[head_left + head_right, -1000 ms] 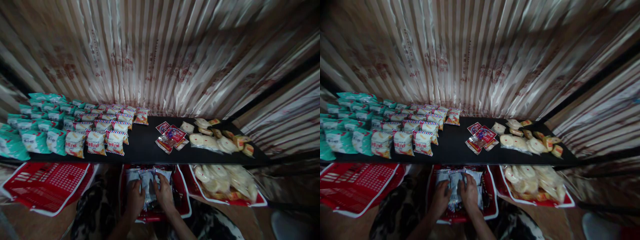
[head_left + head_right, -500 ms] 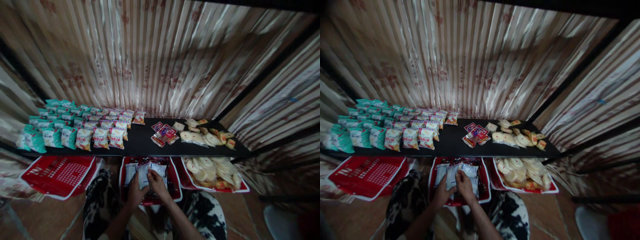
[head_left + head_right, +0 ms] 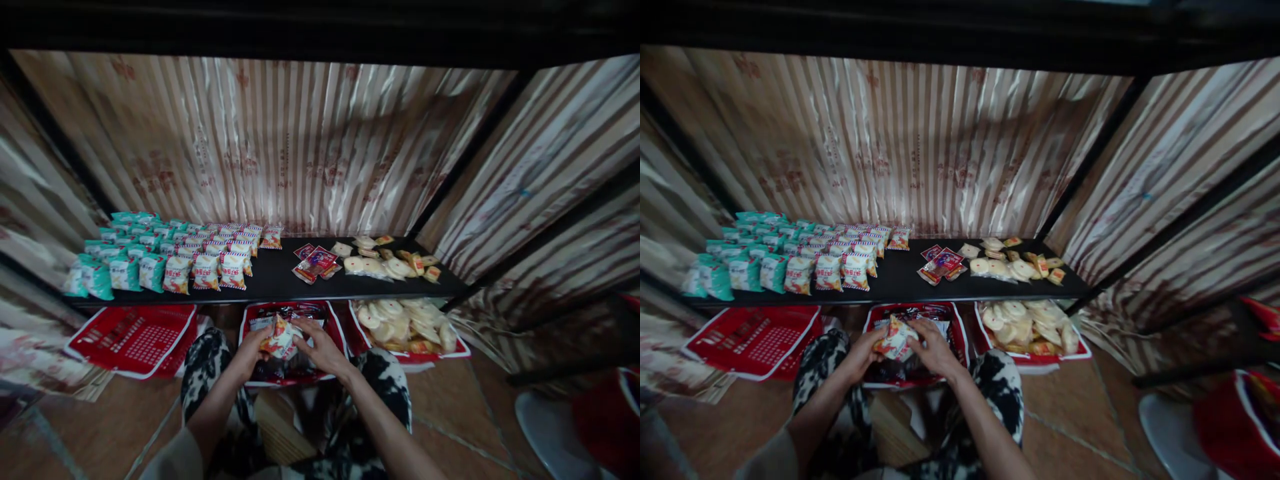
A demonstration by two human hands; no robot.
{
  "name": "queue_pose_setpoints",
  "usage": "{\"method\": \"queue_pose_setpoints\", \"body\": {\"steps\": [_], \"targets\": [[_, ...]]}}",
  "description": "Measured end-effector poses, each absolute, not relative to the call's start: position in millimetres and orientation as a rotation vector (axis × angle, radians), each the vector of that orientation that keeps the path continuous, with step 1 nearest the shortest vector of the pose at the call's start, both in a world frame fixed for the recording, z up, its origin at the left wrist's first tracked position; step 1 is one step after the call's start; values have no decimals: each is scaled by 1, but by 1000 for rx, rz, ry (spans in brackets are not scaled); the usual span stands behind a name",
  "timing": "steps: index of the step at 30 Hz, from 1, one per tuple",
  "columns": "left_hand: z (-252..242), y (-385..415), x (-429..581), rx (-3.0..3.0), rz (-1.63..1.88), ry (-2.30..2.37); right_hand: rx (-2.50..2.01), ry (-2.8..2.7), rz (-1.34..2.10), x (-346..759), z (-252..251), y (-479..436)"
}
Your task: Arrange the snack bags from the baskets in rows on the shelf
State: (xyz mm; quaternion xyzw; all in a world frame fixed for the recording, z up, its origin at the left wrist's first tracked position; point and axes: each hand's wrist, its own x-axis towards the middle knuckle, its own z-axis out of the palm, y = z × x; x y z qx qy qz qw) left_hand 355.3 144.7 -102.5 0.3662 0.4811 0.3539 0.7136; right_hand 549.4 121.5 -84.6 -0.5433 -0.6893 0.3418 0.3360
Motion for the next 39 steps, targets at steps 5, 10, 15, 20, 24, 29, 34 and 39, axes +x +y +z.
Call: {"method": "queue_pose_setpoints", "body": {"steps": [5, 10, 15, 20, 24, 29, 34, 39], "targets": [[-88, 143, 348, 765, 730, 1033, -1339, -1715, 1156, 551, -74, 113], [-85, 132, 338, 842, 853, 1131, -1383, -1771, 1193, 560, -62, 128], [-82, 132, 335, 934, 921, 1015, -1447, -2139, 1071, 563, -33, 147], [-94, 148, 341, 911, 890, 1060, -1314, -2110, 1002, 555, -37, 163], [-103, 165, 343, 671, 999, 1038, -1414, -1568, 844, 555, -69, 180], [-102, 191, 358, 426, 1136, 1026, -1458, -1173, 1120, 548, -96, 194], [-102, 208, 381, 441, 1121, 928, -1254, -1040, 1318, 533, -94, 198], [-106, 217, 392, 511, 1116, 976, -1222, -1019, 1308, 534, -87, 204]]}}
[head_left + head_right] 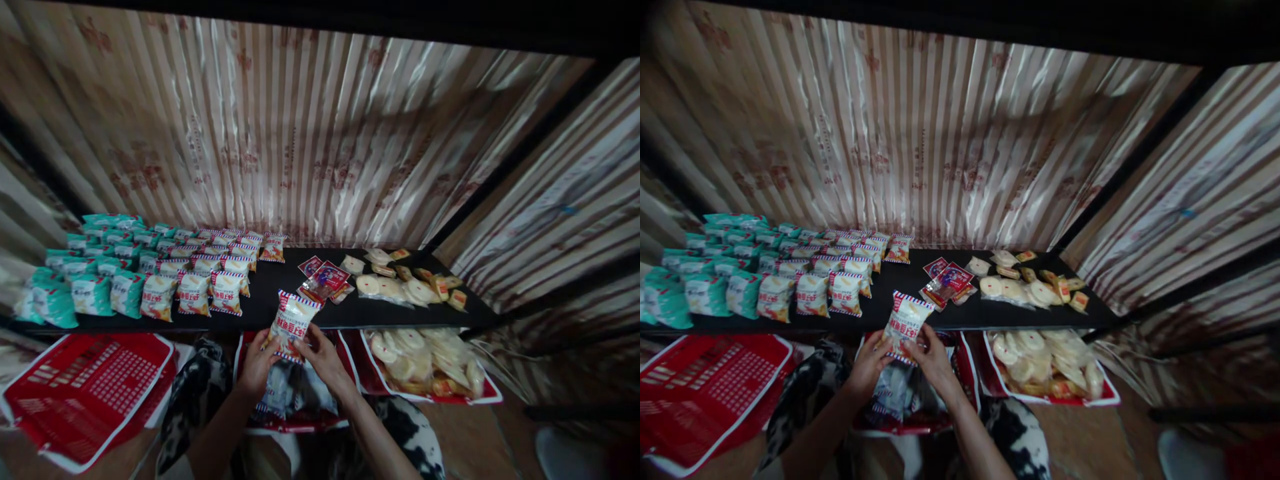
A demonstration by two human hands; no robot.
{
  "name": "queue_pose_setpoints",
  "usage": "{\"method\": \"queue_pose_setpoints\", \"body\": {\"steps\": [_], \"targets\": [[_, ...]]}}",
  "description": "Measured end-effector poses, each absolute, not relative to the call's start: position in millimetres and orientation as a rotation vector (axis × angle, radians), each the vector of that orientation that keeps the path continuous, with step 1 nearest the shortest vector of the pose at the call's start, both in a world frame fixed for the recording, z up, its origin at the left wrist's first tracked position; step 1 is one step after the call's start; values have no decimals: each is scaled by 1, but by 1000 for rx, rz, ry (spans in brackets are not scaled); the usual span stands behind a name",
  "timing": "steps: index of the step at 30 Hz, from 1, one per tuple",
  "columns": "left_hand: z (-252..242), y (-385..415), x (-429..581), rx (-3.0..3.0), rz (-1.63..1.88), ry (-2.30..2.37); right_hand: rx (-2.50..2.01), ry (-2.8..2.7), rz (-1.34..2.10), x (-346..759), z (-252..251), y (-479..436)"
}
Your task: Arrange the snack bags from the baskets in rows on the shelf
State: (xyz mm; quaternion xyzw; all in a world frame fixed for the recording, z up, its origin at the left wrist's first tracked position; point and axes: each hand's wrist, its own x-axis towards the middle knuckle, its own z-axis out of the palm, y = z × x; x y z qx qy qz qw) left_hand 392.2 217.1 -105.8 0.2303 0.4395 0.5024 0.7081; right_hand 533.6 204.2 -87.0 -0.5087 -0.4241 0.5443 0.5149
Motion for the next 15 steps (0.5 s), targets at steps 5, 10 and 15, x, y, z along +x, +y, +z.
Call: {"method": "queue_pose_setpoints", "body": {"steps": [5, 10, 15], "targets": [[-110, 223, 398, 630, 1022, 1052, -1323, -968, 1232, 540, -92, 209], [-115, 230, 400, 647, 976, 1113, -1404, -968, 1235, 544, -101, 218], [-114, 249, 404, 656, 1090, 1067, -1297, -1114, 1272, 548, -101, 240]]}}
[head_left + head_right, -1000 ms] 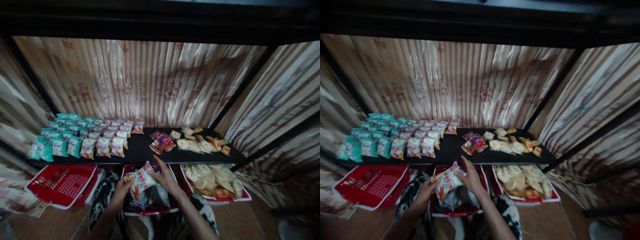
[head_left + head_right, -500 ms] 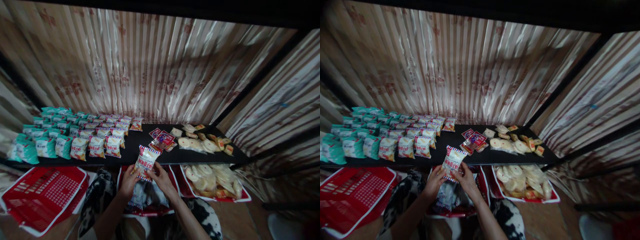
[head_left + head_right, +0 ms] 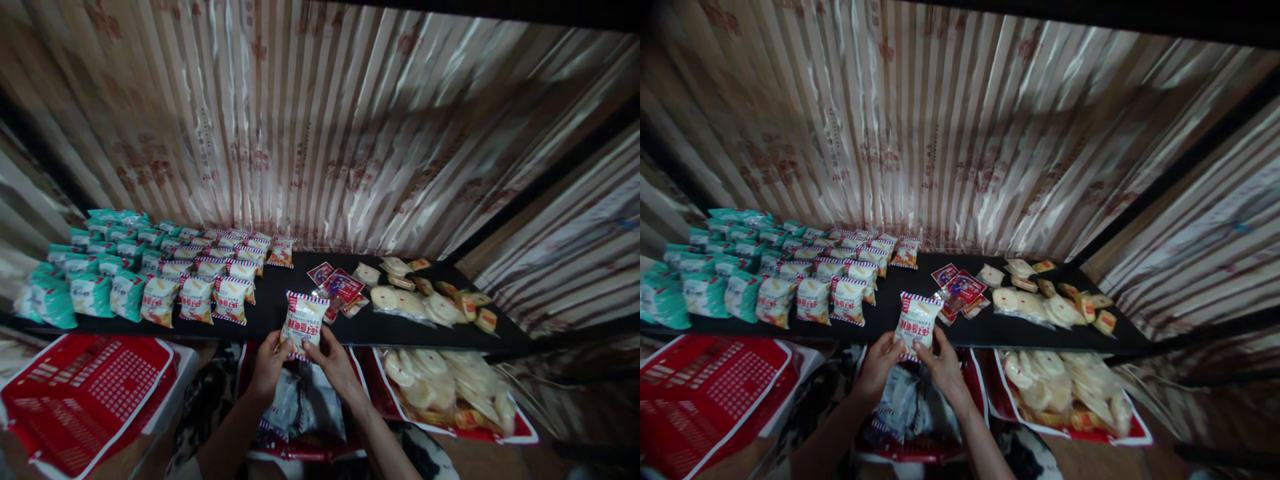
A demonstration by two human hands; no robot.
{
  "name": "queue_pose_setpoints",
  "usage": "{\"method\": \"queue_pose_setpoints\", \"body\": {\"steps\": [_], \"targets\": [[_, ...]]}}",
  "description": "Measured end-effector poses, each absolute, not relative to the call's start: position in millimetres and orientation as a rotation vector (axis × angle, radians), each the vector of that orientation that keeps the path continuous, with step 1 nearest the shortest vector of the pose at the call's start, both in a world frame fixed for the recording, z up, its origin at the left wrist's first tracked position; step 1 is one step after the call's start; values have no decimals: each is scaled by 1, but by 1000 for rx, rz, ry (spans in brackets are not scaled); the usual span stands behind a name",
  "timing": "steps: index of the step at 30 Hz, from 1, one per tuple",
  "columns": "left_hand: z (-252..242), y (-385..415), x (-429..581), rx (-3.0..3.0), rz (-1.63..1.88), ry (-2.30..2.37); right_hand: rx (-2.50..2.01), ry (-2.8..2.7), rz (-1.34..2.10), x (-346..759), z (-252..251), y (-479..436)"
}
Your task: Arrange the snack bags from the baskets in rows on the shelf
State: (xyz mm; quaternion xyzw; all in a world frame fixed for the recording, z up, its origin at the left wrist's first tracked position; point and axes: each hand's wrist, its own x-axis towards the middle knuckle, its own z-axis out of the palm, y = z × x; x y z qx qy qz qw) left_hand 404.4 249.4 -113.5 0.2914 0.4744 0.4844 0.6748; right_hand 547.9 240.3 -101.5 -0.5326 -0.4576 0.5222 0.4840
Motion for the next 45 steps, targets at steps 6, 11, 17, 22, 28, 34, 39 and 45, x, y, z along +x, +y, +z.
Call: {"method": "queue_pose_setpoints", "body": {"steps": [6, 11, 17, 22, 28, 34, 39, 45], "targets": [[-113, 290, 412, 689, 1178, 1149, -1293, -1191, 1173, 549, -106, 298], [-124, 324, 424, 938, 1229, 1432, -1405, -1253, 1021, 546, -116, 359], [-132, 359, 434, 1319, 1212, 1539, -1408, -1280, 960, 536, -128, 412], [-140, 389, 435, 1432, 1145, 1610, -1532, -1324, 865, 531, -139, 437], [-147, 409, 431, 1448, 1151, 1632, -1577, -1317, 786, 527, -146, 454], [-146, 414, 427, 1536, 1129, 1663, -1680, -1363, 730, 521, -142, 457], [-147, 414, 426, 1567, 1158, 1665, -1689, -1440, 703, 517, -136, 459], [-152, 414, 427, 1590, 1142, 1682, -1815, -1522, 567, 517, -142, 460]]}}
